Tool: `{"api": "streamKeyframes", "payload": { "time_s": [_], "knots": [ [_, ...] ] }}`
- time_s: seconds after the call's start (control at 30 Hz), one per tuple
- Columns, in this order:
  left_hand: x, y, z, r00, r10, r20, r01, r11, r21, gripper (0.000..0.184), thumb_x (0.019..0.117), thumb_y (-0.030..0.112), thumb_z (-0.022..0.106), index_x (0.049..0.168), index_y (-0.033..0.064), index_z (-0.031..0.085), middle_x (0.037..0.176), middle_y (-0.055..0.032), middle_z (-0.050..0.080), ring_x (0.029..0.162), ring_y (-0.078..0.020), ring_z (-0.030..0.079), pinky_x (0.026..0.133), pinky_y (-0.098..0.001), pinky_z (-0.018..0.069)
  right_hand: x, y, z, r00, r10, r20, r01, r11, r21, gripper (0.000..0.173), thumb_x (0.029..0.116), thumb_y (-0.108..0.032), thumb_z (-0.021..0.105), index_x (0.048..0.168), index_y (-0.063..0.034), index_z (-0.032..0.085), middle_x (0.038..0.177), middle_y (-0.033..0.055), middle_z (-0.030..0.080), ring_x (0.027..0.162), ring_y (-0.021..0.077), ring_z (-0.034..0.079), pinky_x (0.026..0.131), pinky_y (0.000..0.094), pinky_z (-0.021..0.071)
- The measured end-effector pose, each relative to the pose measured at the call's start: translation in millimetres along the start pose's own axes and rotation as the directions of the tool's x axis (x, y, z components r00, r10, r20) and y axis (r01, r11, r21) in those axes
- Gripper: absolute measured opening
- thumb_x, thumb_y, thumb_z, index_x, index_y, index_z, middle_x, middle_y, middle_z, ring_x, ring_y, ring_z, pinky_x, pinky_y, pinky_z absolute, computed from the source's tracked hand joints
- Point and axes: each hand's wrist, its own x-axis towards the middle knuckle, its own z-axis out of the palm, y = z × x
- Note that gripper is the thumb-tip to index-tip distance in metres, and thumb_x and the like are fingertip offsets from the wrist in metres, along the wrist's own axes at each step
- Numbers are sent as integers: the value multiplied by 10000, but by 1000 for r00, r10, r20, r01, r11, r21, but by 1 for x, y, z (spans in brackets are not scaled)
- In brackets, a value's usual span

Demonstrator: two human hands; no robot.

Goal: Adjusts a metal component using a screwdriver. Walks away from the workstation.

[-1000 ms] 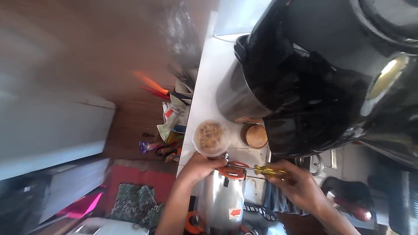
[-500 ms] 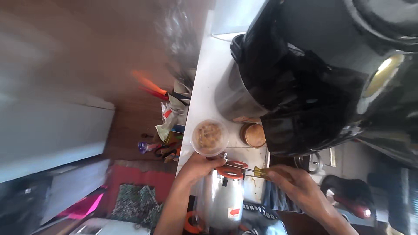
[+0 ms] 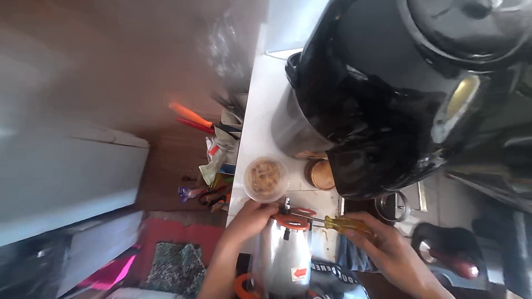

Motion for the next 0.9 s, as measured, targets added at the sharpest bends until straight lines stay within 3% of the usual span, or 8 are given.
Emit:
{"api": "streamKeyframes", "payload": {
  "time_s": [0.17,0.33,0.43,0.6,0.77,0.9],
  "knots": [
    [1,16,2,995,-100,14,101,995,-21,154,946,130,679,1086,86,725,970,1,732,883,-76,678,781,-267,553,-1,5,-4,999,-53,-2,53,995,-80,372,982,-456,648,1241,-194,703,1055,-15,738,818,47,690,690,256,604],
    [0,15,3,993,-116,-21,115,993,-34,169,929,135,712,1090,85,723,946,3,733,867,-69,685,798,-263,565,-1,10,-2,995,-93,-35,91,993,-69,361,978,-444,657,1243,-203,702,1068,-36,743,851,33,698,701,234,607],
    [0,10,4,997,-71,-30,70,996,-53,172,923,144,705,1085,91,725,936,7,732,860,-65,685,790,-259,565,-1,12,5,996,-77,-40,76,996,-38,344,972,-413,675,1243,-203,706,1051,-31,746,803,39,692,659,232,600],
    [-2,9,1,999,-31,16,32,998,-58,218,948,177,686,1145,88,711,1035,-1,741,977,-80,690,888,-277,561,-2,9,13,997,-56,-47,54,997,-47,348,968,-427,677,1246,-219,705,1019,-42,744,744,26,674,618,228,587],
    [0,15,0,996,-85,25,85,996,-21,133,934,169,707,1036,90,741,1002,7,742,944,-69,686,856,-271,560,-3,9,7,993,-57,-102,49,996,-77,345,967,-423,675,1235,-208,712,1047,-38,749,762,33,685,620,230,592],
    [0,16,2,996,-93,19,93,996,11,147,935,192,704,1044,99,738,1005,13,733,952,-60,675,867,-271,548,-2,11,8,994,-64,-94,53,993,-108,343,959,-437,672,1232,-235,719,1044,-45,747,718,18,660,587,221,569]
  ]
}}
